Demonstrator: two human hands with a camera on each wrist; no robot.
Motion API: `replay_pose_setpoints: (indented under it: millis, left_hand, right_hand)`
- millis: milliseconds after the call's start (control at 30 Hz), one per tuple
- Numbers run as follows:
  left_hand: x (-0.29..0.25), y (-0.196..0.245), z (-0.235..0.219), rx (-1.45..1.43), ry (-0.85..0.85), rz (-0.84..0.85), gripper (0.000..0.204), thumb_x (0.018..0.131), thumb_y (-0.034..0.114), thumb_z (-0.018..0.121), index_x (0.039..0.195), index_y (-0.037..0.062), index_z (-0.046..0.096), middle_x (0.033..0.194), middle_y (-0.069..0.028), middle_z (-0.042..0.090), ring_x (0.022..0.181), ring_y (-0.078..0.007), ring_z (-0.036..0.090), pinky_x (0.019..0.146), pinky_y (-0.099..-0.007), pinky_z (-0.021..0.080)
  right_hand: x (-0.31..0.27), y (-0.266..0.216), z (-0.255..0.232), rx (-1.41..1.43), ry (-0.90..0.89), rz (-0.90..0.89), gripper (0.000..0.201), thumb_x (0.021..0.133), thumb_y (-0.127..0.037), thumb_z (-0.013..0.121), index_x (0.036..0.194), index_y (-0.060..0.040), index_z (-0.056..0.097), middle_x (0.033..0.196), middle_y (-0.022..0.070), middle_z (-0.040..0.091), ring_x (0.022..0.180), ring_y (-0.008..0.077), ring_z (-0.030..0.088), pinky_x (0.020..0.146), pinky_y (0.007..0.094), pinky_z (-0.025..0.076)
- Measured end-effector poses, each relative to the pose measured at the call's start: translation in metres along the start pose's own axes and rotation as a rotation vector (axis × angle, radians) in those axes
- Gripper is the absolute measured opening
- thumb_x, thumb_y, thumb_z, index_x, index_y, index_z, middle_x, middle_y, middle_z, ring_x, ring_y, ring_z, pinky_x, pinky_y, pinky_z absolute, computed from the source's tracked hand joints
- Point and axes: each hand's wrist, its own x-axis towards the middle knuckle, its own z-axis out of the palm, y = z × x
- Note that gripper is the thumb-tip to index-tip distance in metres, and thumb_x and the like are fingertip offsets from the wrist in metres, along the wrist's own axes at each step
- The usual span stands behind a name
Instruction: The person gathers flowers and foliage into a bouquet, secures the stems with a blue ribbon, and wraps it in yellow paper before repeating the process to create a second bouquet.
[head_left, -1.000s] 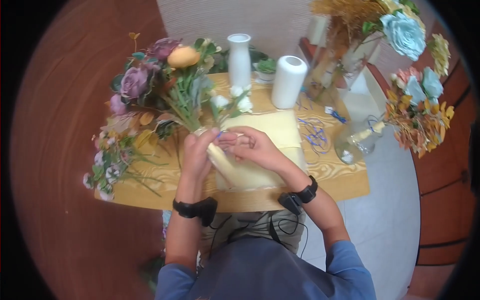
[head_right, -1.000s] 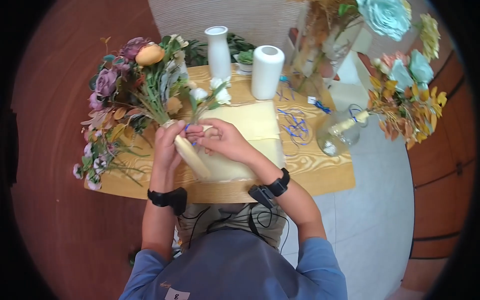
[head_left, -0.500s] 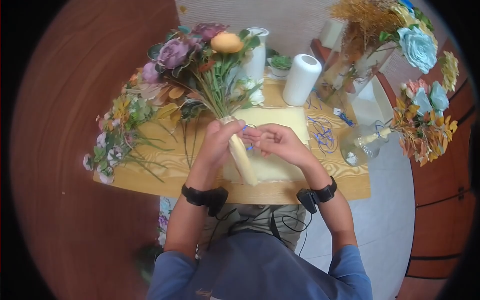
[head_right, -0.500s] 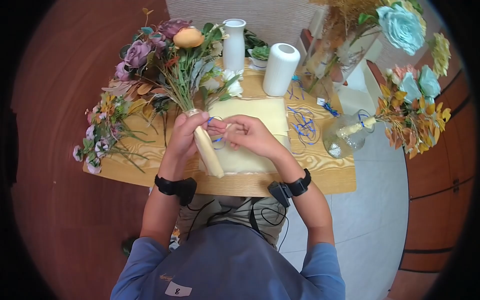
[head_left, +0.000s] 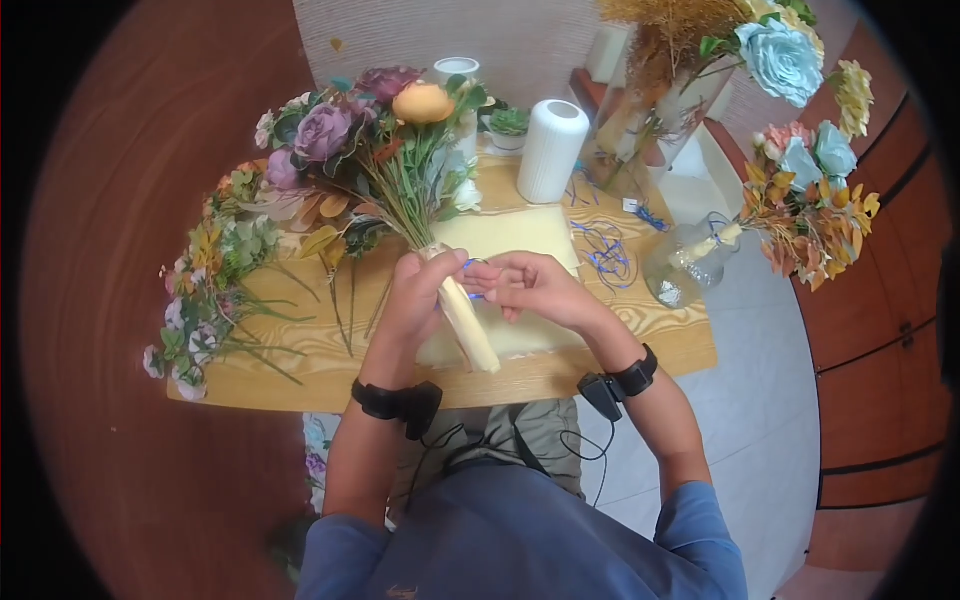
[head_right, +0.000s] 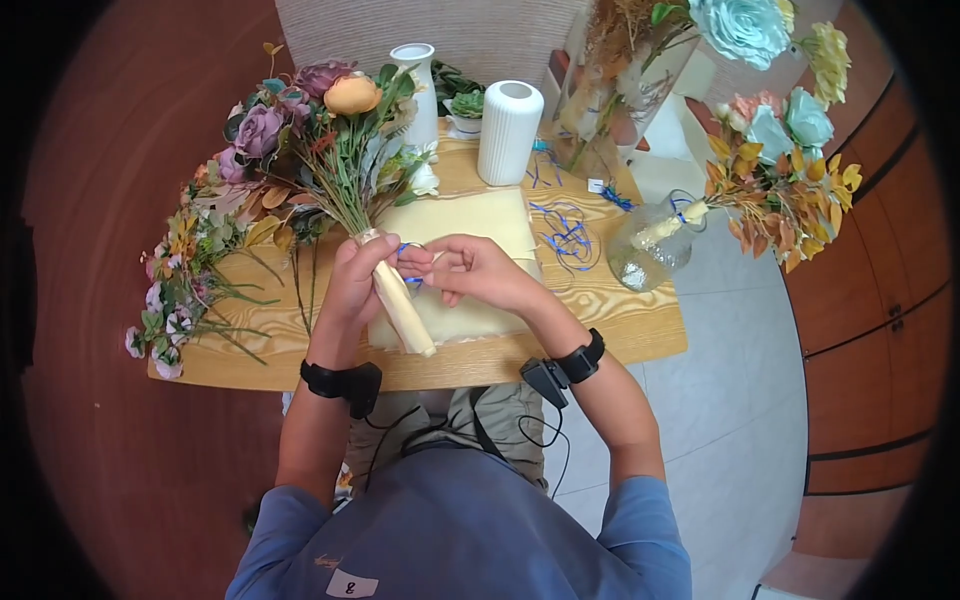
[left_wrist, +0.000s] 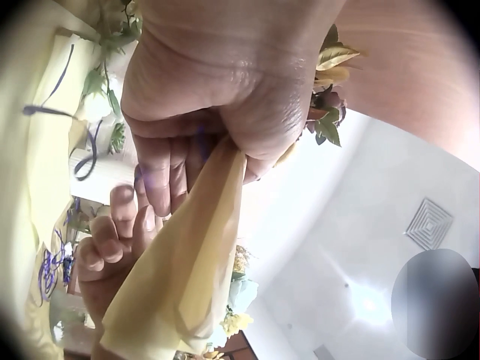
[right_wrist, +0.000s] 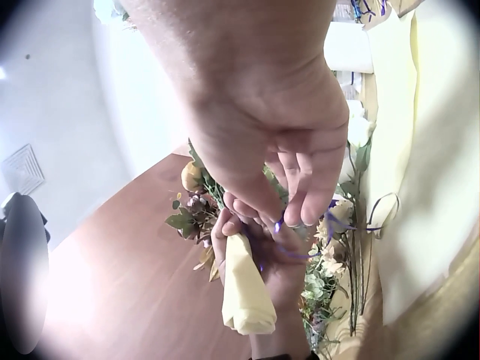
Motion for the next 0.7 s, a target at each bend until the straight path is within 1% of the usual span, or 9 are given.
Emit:
replay_pose_setpoints:
  millis: [100, 200, 267, 400, 500, 567, 600, 633, 700]
  left_hand:
    - [0.000, 0.001, 0.002, 0.008, -0.005, -0.010, 0.019, 0.091, 0.014, 0.051, 0.089, -0.0049, 0.055, 0.087, -0.0230, 0.067, 0.077, -0.0262, 0.068, 0.075, -0.0356, 0.057]
    - [0.001, 0.001, 0.004, 0.017, 0.009, 0.001, 0.019, 0.091, 0.014, 0.052, 0.089, -0.0049, 0.055, 0.087, -0.0230, 0.067, 0.077, -0.0265, 0.068, 0.075, -0.0358, 0.057]
    - [0.000, 0.001, 0.004, 0.005, 0.022, 0.012, 0.019, 0.091, 0.014, 0.052, 0.090, -0.0048, 0.055, 0.087, -0.0230, 0.067, 0.076, -0.0265, 0.068, 0.076, -0.0359, 0.057]
    - [0.000, -0.001, 0.003, -0.037, 0.030, -0.005, 0.018, 0.091, 0.014, 0.053, 0.090, -0.0036, 0.055, 0.087, -0.0231, 0.066, 0.077, -0.0273, 0.068, 0.077, -0.0379, 0.057]
    - [0.000, -0.001, -0.003, -0.080, 0.012, -0.061, 0.016, 0.090, 0.013, 0.053, 0.087, -0.0024, 0.054, 0.087, -0.0250, 0.066, 0.079, -0.0283, 0.068, 0.077, -0.0384, 0.057]
    - [0.000, 0.002, -0.009, -0.052, -0.007, -0.031, 0.020, 0.089, 0.014, 0.053, 0.093, -0.0059, 0.057, 0.091, -0.0231, 0.067, 0.082, -0.0270, 0.068, 0.079, -0.0370, 0.055]
    - [0.000, 0.002, -0.010, -0.024, -0.039, -0.005, 0.027, 0.089, 0.014, 0.053, 0.100, -0.0093, 0.059, 0.095, -0.0212, 0.067, 0.086, -0.0257, 0.067, 0.081, -0.0356, 0.054]
    - [0.001, 0.004, -0.010, -0.029, -0.040, -0.011, 0.027, 0.089, 0.014, 0.053, 0.100, -0.0093, 0.059, 0.095, -0.0212, 0.067, 0.086, -0.0257, 0.067, 0.081, -0.0356, 0.054]
    - [0.002, 0.007, -0.010, 0.076, 0.075, 0.090, 0.030, 0.091, 0.012, 0.051, 0.108, -0.0123, 0.056, 0.112, -0.0248, 0.063, 0.102, -0.0267, 0.064, 0.091, -0.0383, 0.050]
  right_hand:
    - [-0.005, 0.003, -0.005, 0.000, 0.000, 0.070, 0.052, 0.085, -0.006, 0.066, 0.132, 0.0035, 0.043, 0.103, 0.0081, 0.064, 0.073, 0.0101, 0.062, 0.063, 0.0228, 0.052]
    - [-0.013, -0.010, -0.006, -0.057, 0.035, 0.053, 0.053, 0.084, -0.005, 0.066, 0.131, 0.0046, 0.043, 0.106, 0.0092, 0.063, 0.075, 0.0107, 0.062, 0.063, 0.0233, 0.052]
    - [-0.016, -0.017, 0.001, -0.145, 0.141, -0.014, 0.055, 0.084, -0.006, 0.067, 0.132, 0.0039, 0.043, 0.113, 0.0119, 0.061, 0.073, 0.0110, 0.062, 0.060, 0.0234, 0.053]
    - [-0.009, -0.012, 0.008, -0.043, 0.035, -0.017, 0.058, 0.084, -0.005, 0.067, 0.134, 0.0042, 0.040, 0.121, 0.0138, 0.057, 0.073, 0.0109, 0.063, 0.060, 0.0234, 0.054]
    - [0.000, -0.005, 0.011, 0.035, -0.060, -0.034, 0.048, 0.086, -0.006, 0.064, 0.129, 0.0042, 0.046, 0.110, 0.0117, 0.062, 0.071, 0.0111, 0.063, 0.061, 0.0233, 0.054]
    - [-0.001, -0.001, 0.004, -0.038, 0.047, 0.074, 0.031, 0.090, -0.008, 0.061, 0.118, 0.0037, 0.056, 0.094, 0.0079, 0.066, 0.068, 0.0111, 0.063, 0.062, 0.0234, 0.054]
    - [-0.004, -0.007, -0.001, -0.035, 0.047, 0.079, 0.031, 0.090, -0.008, 0.061, 0.118, 0.0037, 0.056, 0.094, 0.0079, 0.066, 0.068, 0.0111, 0.063, 0.062, 0.0234, 0.054]
    - [-0.010, -0.018, -0.009, -0.100, 0.131, 0.064, 0.025, 0.091, -0.010, 0.060, 0.112, 0.0031, 0.060, 0.088, 0.0060, 0.066, 0.067, 0.0108, 0.063, 0.062, 0.0235, 0.055]
    - [-0.026, -0.044, -0.030, -0.219, 0.300, 0.021, 0.020, 0.091, -0.012, 0.059, 0.105, 0.0023, 0.064, 0.081, 0.0040, 0.065, 0.065, 0.0097, 0.063, 0.060, 0.0229, 0.054]
